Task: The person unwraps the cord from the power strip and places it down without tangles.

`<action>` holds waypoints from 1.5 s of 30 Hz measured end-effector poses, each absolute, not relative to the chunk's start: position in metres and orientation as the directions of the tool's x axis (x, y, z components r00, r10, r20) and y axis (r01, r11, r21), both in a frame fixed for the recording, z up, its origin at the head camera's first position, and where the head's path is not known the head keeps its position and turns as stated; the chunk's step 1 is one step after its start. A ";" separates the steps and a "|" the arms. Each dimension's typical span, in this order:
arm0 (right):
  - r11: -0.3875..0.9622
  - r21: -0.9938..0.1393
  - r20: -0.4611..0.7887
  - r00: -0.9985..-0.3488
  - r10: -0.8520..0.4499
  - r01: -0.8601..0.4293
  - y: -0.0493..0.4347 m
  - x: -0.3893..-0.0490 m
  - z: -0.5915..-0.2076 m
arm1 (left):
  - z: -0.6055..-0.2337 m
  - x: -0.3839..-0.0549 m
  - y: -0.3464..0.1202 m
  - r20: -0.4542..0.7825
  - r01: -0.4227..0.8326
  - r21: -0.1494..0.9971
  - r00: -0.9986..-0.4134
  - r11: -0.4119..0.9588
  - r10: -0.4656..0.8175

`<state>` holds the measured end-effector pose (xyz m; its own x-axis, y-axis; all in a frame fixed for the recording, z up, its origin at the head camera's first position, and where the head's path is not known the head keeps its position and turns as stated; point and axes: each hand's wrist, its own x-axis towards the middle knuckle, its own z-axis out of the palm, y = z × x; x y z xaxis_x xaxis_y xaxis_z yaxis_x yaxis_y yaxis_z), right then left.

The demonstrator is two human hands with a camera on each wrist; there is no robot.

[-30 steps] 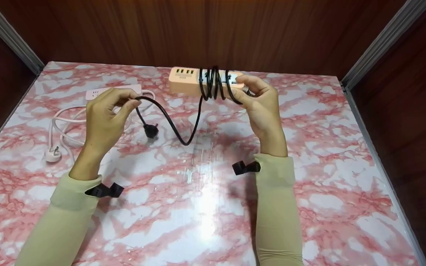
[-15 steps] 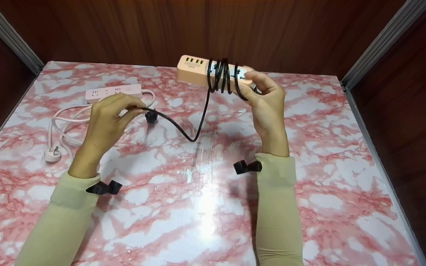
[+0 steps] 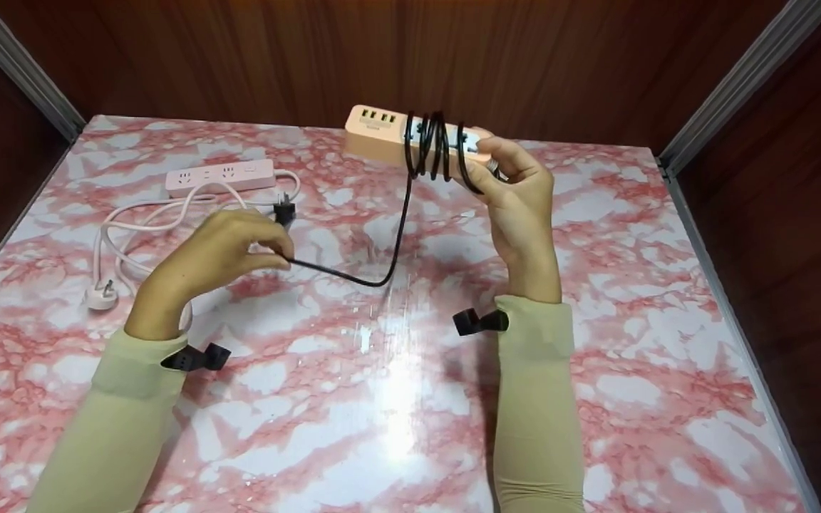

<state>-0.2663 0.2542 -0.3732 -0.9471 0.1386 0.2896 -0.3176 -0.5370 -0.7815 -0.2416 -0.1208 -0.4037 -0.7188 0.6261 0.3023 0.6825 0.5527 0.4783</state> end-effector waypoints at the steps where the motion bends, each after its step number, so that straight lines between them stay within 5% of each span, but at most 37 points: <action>1: -0.540 -0.780 0.289 -0.947 0.137 -0.316 0.254 -0.266 -0.373 | -0.405 -0.242 -0.120 0.270 0.676 0.483 -0.719 0.556 0.640; 12: -0.570 -0.766 0.293 -0.951 0.100 -0.296 0.256 -0.264 -0.372 | -0.419 -0.240 -0.115 -0.068 0.556 0.509 -0.736 0.658 0.674; 20: -0.544 -0.783 0.293 -0.951 0.102 -0.300 0.254 -0.263 -0.372 | -0.427 -0.240 -0.111 -0.188 0.487 0.497 -0.747 0.718 0.637; 33: -0.558 -0.774 0.306 -0.948 0.082 -0.298 0.254 -0.263 -0.371 | -0.417 -0.236 -0.103 -0.152 0.513 0.540 -0.720 0.667 0.677; 40: -0.569 -0.771 0.300 -0.951 0.074 -0.287 0.255 -0.262 -0.371 | -0.419 -0.229 -0.072 0.067 0.484 0.655 -0.802 0.580 0.594; 45: -0.566 -0.775 0.293 -0.954 0.069 -0.279 0.255 -0.263 -0.371 | -0.427 -0.230 -0.039 0.079 0.350 0.778 -0.878 0.522 0.471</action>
<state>-0.2626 0.2550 -0.3710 -0.9535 0.0685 0.2935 -0.2793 -0.5665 -0.7753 -0.2295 -0.0389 -0.4269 -0.8784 0.4715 0.0787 0.3500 0.5222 0.7777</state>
